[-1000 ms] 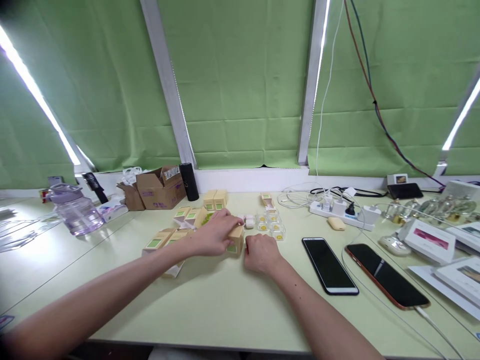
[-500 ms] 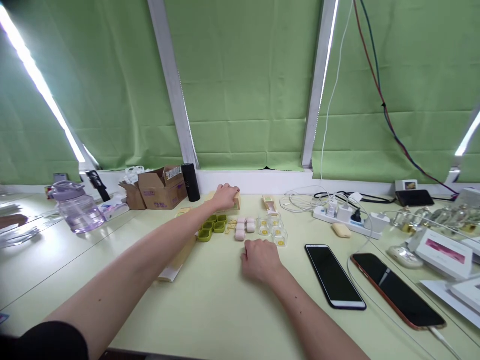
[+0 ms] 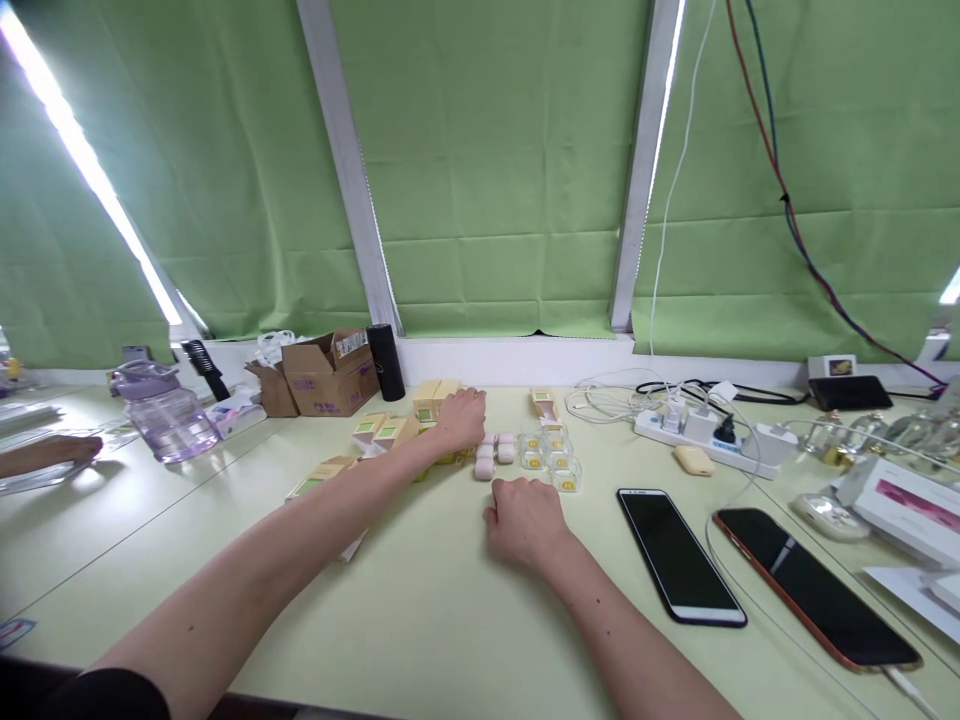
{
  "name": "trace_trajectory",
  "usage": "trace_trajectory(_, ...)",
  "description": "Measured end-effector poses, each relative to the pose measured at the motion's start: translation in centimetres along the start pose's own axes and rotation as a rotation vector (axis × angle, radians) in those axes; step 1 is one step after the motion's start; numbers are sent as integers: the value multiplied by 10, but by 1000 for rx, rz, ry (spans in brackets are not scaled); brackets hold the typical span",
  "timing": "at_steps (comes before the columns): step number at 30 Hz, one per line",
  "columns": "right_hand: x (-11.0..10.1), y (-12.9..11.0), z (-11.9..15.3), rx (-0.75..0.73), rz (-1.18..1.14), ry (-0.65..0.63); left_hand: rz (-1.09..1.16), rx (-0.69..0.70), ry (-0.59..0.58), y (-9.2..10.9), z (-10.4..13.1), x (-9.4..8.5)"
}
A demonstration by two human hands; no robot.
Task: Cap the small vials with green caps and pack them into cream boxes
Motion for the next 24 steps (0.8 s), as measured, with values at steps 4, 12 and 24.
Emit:
trace_trajectory(4,0,1,0,-6,-4,8,27,-27,-36,8,8,1)
trace_trajectory(12,1,-1,0,-16,0,12,97,-95,-100,10,3,9)
trace_trajectory(24,-1,-3,1,-13,12,-3,204,-197,-137,2,-28,22)
Point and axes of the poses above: each hand's wrist, its own z-axis away from the middle knuckle, its own x-axis out of the palm, y = z × x, the point moved 3 cm from there along -z, towards the middle knuckle, and after that the axes turned 7 degrees about -z, right-handed, at the moved point
